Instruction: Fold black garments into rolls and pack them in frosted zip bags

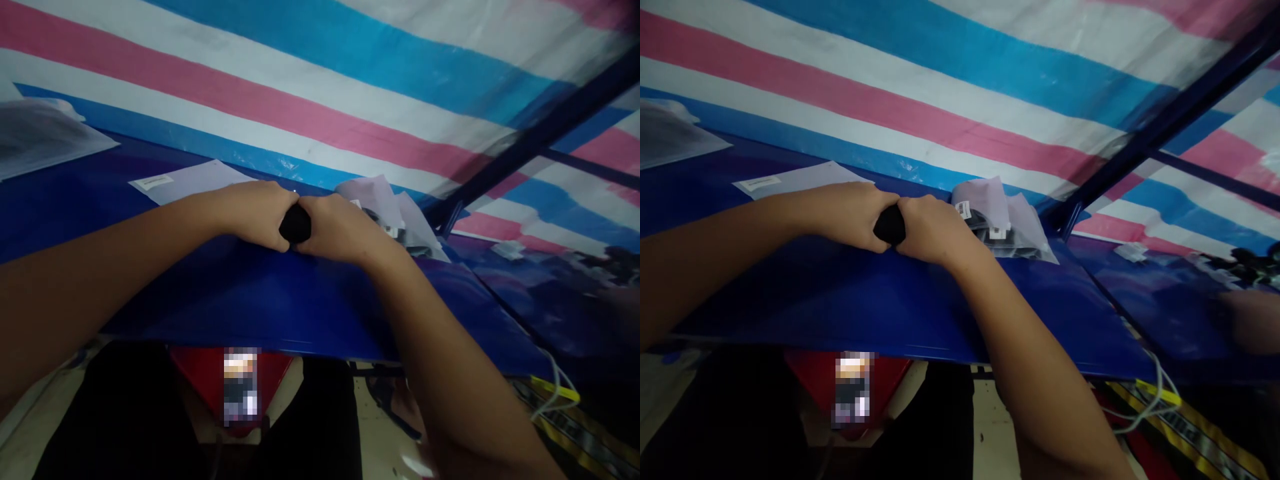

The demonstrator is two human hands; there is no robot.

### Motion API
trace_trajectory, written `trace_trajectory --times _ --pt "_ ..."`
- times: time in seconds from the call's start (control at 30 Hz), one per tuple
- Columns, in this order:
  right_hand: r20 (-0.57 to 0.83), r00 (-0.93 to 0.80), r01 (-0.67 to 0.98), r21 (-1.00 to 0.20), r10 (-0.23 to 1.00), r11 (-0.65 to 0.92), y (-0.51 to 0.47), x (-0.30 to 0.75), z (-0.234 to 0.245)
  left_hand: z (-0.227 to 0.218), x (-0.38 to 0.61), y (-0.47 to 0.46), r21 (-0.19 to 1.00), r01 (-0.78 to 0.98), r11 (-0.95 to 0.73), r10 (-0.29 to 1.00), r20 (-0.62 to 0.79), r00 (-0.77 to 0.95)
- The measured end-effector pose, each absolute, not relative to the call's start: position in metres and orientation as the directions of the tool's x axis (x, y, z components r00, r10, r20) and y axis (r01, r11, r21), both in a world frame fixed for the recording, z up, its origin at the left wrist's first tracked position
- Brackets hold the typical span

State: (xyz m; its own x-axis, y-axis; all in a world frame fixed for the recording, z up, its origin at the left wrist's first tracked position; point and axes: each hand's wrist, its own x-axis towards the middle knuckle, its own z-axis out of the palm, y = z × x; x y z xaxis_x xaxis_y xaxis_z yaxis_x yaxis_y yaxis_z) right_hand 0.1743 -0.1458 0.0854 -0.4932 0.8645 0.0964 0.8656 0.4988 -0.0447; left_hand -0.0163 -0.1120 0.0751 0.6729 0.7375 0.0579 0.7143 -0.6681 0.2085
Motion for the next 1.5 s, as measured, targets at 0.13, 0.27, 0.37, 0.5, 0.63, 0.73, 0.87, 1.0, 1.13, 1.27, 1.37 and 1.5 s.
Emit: trace_trajectory --times 0.13,0.27,0.37,0.5,0.63,0.73,0.87,1.0,1.13,1.27,1.37,1.5 --pt "0.238 -0.466 0.783 -0.336 0.852 0.523 -0.138 0.194 0.101 0.082 -0.024 -0.104 0.396 0.710 -0.582 0.786 0.050 0.617" --pt "0.294 -0.307 0.496 -0.762 0.905 0.416 -0.122 0.216 0.102 0.084 -0.027 -0.104 0.658 0.617 -0.431 0.859 0.089 0.505" --pt "0.248 -0.263 0.164 -0.941 0.932 0.297 -0.112 0.212 0.086 0.078 -0.022 -0.103 0.848 0.413 -0.331 0.897 0.148 0.416" --pt "0.155 -0.363 0.087 -0.976 0.919 0.199 -0.118 0.185 0.069 0.069 -0.011 -0.102 0.944 0.184 -0.273 0.901 0.183 0.394" --pt "0.083 -0.373 0.197 -0.966 0.924 0.167 -0.133 0.163 0.067 0.065 -0.002 -0.103 0.920 0.258 -0.295 0.895 0.171 0.413" --pt "0.036 -0.292 0.334 -0.933 0.956 0.137 -0.135 0.160 0.067 0.061 0.003 -0.103 0.870 0.341 -0.356 0.874 0.182 0.450" --pt "0.060 -0.280 0.323 -0.934 0.958 0.153 -0.123 0.169 0.065 0.063 -0.003 -0.099 0.762 0.442 -0.473 0.836 0.230 0.499" --pt "0.089 -0.233 0.380 -0.908 0.968 0.175 -0.109 0.184 0.062 0.073 -0.032 -0.086 0.600 0.681 -0.420 0.900 0.182 0.395" --pt "0.090 -0.178 0.456 -0.875 0.980 0.163 -0.101 0.195 0.058 0.075 -0.074 -0.061 0.156 0.957 -0.244 0.968 0.102 0.231" --pt "0.020 -0.177 0.312 -0.947 0.984 0.075 -0.100 0.193 0.055 0.061 -0.107 -0.036 0.093 0.965 -0.244 0.962 -0.106 0.253" --pt "-0.018 -0.204 0.321 -0.946 0.979 0.049 -0.104 0.190 0.057 0.052 -0.110 -0.029 0.222 0.921 -0.319 0.938 -0.065 0.340" --pt "0.020 -0.262 0.422 -0.897 0.965 0.133 -0.115 0.185 0.065 0.048 -0.084 -0.039 0.313 0.862 -0.398 0.899 -0.053 0.435"
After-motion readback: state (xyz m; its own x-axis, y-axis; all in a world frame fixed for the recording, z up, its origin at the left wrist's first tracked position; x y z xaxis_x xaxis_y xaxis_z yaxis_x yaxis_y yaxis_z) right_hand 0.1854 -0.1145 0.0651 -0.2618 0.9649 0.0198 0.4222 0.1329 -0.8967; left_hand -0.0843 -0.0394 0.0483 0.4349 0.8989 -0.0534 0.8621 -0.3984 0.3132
